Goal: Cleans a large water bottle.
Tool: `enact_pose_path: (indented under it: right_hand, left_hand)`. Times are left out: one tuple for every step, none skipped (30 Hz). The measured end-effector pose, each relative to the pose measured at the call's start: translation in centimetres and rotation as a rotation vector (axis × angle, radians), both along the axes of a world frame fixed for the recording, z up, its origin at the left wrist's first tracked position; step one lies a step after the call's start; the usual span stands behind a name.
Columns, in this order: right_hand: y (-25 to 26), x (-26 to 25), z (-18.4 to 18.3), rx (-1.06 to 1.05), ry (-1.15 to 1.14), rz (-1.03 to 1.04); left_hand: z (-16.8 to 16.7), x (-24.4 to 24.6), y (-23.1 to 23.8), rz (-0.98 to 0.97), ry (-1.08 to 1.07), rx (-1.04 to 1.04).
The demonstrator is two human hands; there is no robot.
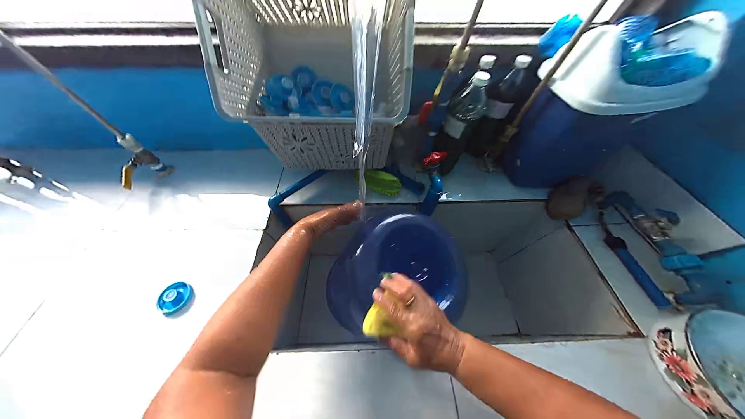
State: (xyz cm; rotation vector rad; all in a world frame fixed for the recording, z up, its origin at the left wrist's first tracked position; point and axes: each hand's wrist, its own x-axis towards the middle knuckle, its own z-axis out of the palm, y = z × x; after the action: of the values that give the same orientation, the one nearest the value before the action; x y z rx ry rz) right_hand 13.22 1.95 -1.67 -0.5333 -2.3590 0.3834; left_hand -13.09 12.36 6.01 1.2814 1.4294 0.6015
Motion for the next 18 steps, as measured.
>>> enact_pose_path:
  right_hand:
    - [0.1, 0.0, 0.0, 0.014, -0.031, 0.114]
    - [1.2, 0.3, 0.2, 0.034, -0.073, 0.158]
    - [3.2, 1.0, 0.6, 0.036, -0.129, 0.105]
    - [5.9, 2.0, 1.0, -0.013, -0.197, -0.023]
    - [9.0, 2.5, 1.6, -0.138, -0.261, -0.200]
    - [11.6, 2.2, 2.4, -0.293, -0.302, -0.371]
    - [13.0, 0.8, 3.2, -0.406, -0.318, -0.497]
    - [13.0, -1.5, 3.7, -0.410, -0.304, -0.530]
    - [12.0, -4.2, 4.0, -0.345, -0.279, -0.461]
    - [10.9, -6.3, 4.5, -0.295, -0.239, -0.344]
    - [10.9, -7.3, 5.1, -0.270, -0.200, -0.243]
    - [11.6, -7.1, 5.3, -0.289, -0.197, -0.212]
    - [12.7, -6.2, 5.3, -0.330, -0.220, -0.284]
    - [14.5, -4.9, 5.5, -0.426, -0.267, -0.416]
    - [16.0, -4.0, 5.6, -0.528, -0.310, -0.541]
    - [16.4, -3.9, 5.4, -0.545, -0.328, -0.608]
    - [15.5, -4.4, 5.0, -0.482, -0.325, -0.595]
    - [13.5, -5.4, 4.7, -0.378, -0.285, -0.509]
  left_hand:
    - [0.6, 0.9, -0.7, -0.056, 0.029, 0.060]
    - [0.2, 1.7, -1.2, -0.081, 0.041, 0.073]
    - [-0.8, 2.3, -1.9, -0.070, 0.024, 0.082]
    - [-1.7, 3.1, -2.7, -0.020, 0.013, 0.093]
    - [-2.3, 4.0, -3.7, 0.044, 0.028, 0.107]
    - [-2.8, 5.2, -4.5, 0.103, 0.045, 0.119]
    - [-3.2, 6.4, -5.2, 0.154, 0.066, 0.120]
    - [-3.5, 7.1, -5.8, 0.187, 0.092, 0.126]
    - [-3.8, 7.5, -6.3, 0.222, 0.103, 0.161]
    - [-4.1, 7.6, -6.7, 0.271, 0.099, 0.225]
    - [-4.3, 7.5, -6.8, 0.306, 0.080, 0.259]
    - [-4.3, 7.4, -7.1, 0.303, 0.074, 0.238]
    - [-4.4, 7.2, -7.5, 0.285, 0.087, 0.193]
    - [-4.3, 7.1, -7.6, 0.273, 0.098, 0.166]
    - [-4.2, 7.1, -7.4, 0.271, 0.108, 0.162]
    - [-4.0, 7.1, -7.1, 0.273, 0.110, 0.165]
    - [-4.0, 7.2, -6.9, 0.278, 0.108, 0.179]
    - [-4.2, 7.2, -6.9, 0.290, 0.091, 0.204]
